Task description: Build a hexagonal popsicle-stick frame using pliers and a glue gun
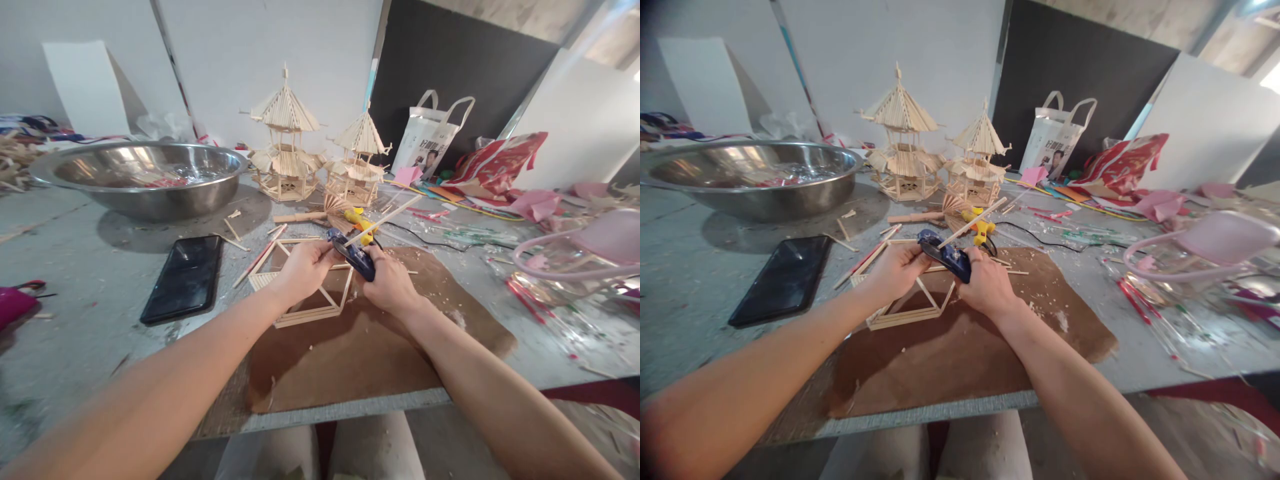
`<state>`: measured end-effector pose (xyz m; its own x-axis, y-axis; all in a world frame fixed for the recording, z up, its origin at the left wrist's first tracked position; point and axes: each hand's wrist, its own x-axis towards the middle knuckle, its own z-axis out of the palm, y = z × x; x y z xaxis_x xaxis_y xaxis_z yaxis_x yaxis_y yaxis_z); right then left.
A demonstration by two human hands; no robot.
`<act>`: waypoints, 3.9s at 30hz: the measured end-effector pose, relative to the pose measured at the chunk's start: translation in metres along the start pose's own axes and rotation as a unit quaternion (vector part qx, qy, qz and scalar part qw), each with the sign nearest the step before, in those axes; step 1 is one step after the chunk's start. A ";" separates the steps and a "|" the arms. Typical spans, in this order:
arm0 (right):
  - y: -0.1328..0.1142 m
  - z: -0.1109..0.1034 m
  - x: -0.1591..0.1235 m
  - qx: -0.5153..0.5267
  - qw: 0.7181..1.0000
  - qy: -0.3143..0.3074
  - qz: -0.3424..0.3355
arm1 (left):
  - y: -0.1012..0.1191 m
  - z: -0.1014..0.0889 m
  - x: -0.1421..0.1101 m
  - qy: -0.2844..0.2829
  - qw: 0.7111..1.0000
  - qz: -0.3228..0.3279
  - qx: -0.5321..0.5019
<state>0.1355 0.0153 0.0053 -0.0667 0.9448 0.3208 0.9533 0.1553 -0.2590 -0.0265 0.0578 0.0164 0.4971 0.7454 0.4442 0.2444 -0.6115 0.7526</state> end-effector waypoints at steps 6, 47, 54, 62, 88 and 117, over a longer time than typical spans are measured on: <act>-0.002 -0.003 0.000 -0.025 0.999 -0.019 0.011 | 0.004 -0.001 -0.001 0.013 0.999 -0.008 0.034; 0.010 0.004 0.003 0.103 0.984 0.045 -0.135 | -0.005 -0.003 -0.008 0.034 0.973 0.093 0.208; 0.018 0.001 0.005 0.112 0.977 0.042 -0.177 | 0.008 0.000 -0.004 -0.025 0.999 0.025 0.003; 0.016 -0.001 0.004 0.107 0.977 0.042 -0.179 | 0.012 -0.009 -0.003 -0.166 0.935 -0.171 -0.263; 0.016 -0.001 0.003 0.080 0.974 0.030 -0.208 | 0.000 -0.019 -0.002 -0.258 0.857 -0.246 -0.373; 0.007 -0.008 -0.001 0.020 0.996 -0.003 -0.083 | 0.001 -0.016 -0.001 -0.214 0.892 -0.191 -0.349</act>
<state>0.1449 0.0132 0.0102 -0.2234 0.9069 0.3572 0.9167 0.3200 -0.2391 -0.0397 0.0608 0.0246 0.7966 0.6040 -0.0239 -0.0390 0.0909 0.9951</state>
